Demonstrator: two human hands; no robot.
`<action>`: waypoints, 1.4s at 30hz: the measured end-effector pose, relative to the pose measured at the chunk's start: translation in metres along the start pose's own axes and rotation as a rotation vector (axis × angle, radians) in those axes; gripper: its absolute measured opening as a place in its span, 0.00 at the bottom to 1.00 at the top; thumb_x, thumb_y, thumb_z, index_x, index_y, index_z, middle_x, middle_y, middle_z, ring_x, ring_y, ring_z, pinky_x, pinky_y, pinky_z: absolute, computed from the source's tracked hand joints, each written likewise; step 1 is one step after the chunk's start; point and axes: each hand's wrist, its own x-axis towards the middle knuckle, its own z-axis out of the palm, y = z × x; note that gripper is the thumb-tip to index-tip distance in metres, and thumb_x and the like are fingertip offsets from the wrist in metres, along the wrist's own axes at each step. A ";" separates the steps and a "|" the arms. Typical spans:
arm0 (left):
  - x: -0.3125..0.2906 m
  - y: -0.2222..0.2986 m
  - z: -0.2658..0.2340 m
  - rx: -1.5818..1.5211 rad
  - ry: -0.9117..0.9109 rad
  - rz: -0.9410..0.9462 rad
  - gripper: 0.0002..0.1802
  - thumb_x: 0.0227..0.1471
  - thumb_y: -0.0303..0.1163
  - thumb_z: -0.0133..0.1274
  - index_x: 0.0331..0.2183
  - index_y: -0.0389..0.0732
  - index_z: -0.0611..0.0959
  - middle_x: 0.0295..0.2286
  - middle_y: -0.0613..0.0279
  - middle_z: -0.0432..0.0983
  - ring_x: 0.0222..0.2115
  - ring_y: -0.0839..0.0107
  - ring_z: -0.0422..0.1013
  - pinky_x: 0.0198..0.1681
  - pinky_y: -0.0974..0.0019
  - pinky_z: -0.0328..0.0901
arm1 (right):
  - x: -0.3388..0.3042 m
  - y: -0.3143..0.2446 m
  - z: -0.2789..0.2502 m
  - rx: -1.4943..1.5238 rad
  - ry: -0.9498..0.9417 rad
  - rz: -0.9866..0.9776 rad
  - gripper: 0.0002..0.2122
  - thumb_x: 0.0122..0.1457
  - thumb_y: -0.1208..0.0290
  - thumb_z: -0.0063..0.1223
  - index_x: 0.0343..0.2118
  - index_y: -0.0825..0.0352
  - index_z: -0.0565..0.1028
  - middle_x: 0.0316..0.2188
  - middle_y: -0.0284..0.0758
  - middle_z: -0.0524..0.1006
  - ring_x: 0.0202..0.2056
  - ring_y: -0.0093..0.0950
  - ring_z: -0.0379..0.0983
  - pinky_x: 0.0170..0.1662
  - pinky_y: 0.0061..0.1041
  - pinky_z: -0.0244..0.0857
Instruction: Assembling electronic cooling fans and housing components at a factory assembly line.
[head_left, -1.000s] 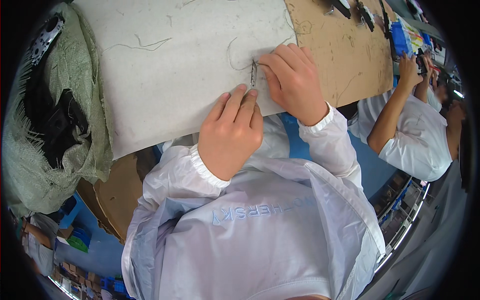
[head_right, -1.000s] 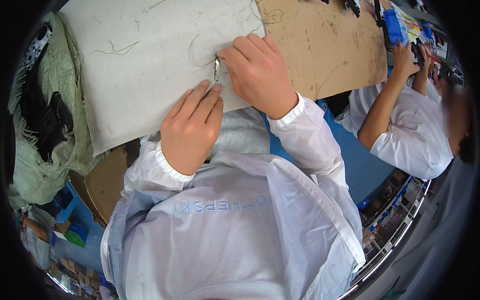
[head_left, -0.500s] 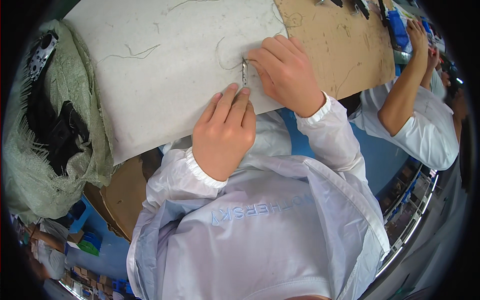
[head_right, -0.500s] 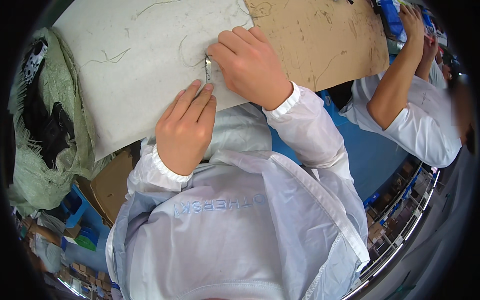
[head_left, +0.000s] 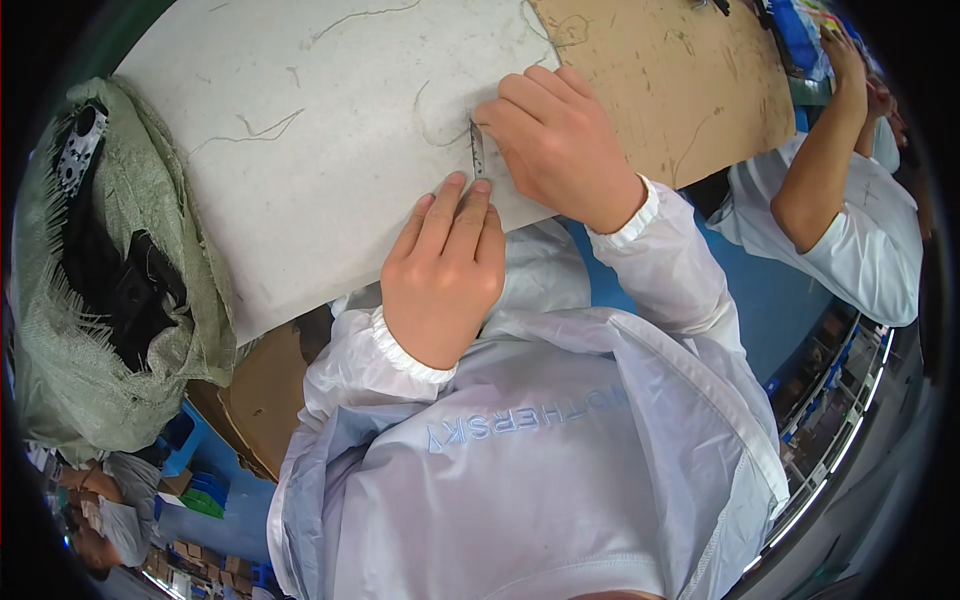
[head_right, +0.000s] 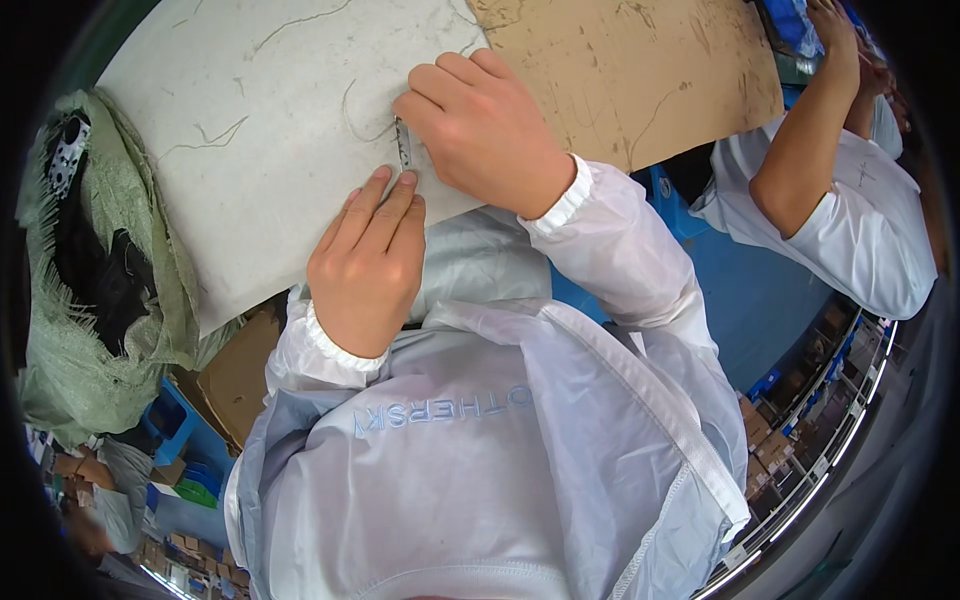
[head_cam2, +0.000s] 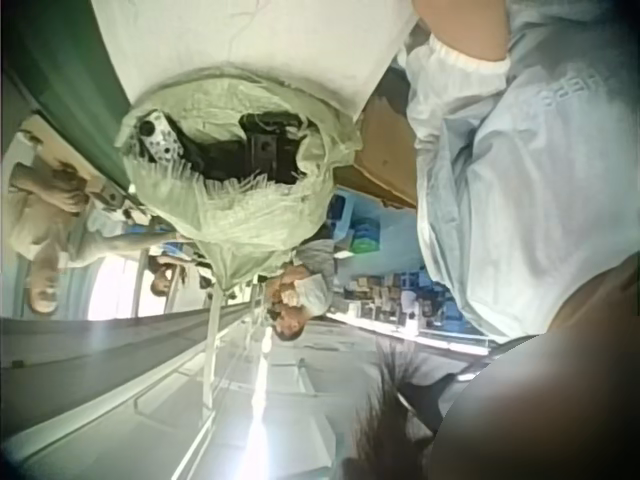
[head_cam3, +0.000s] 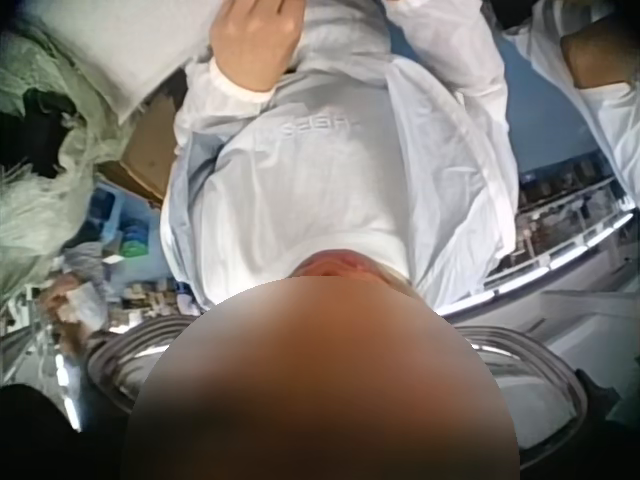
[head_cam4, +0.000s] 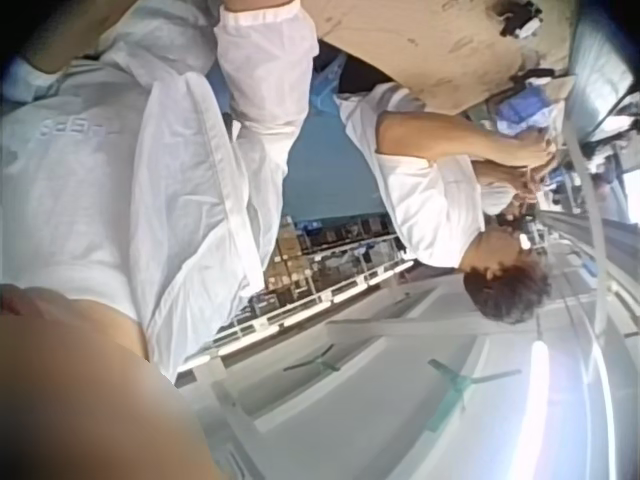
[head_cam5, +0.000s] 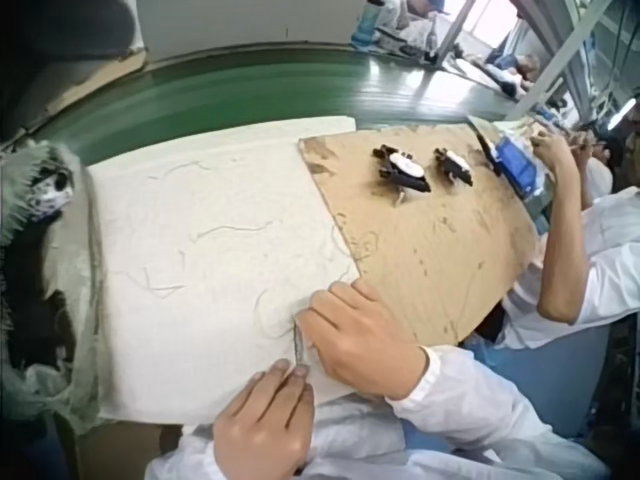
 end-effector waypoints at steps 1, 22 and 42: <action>0.000 0.000 0.000 0.008 -0.002 0.000 0.06 0.40 0.21 0.59 0.27 0.37 0.84 0.39 0.60 0.81 0.46 0.63 0.75 0.46 0.62 0.72 | 0.000 0.000 0.000 -0.003 -0.005 0.001 0.09 0.44 0.81 0.57 0.30 0.62 0.75 0.29 0.29 0.69 0.28 0.28 0.62 0.37 0.23 0.58; 0.000 -0.002 0.000 0.055 -0.014 0.026 0.07 0.42 0.22 0.60 0.29 0.39 0.85 0.39 0.64 0.82 0.45 0.65 0.77 0.45 0.63 0.73 | 0.000 -0.011 -0.014 0.276 -0.118 0.124 0.06 0.46 0.81 0.57 0.26 0.64 0.75 0.25 0.30 0.71 0.25 0.29 0.64 0.31 0.25 0.59; -0.003 -0.001 0.002 0.029 -0.008 0.041 0.07 0.41 0.23 0.58 0.29 0.37 0.84 0.39 0.60 0.80 0.46 0.63 0.75 0.45 0.62 0.72 | 0.010 -0.011 -0.023 0.424 -0.174 0.459 0.02 0.47 0.79 0.56 0.24 0.68 0.78 0.15 0.29 0.72 0.16 0.23 0.60 0.21 0.22 0.55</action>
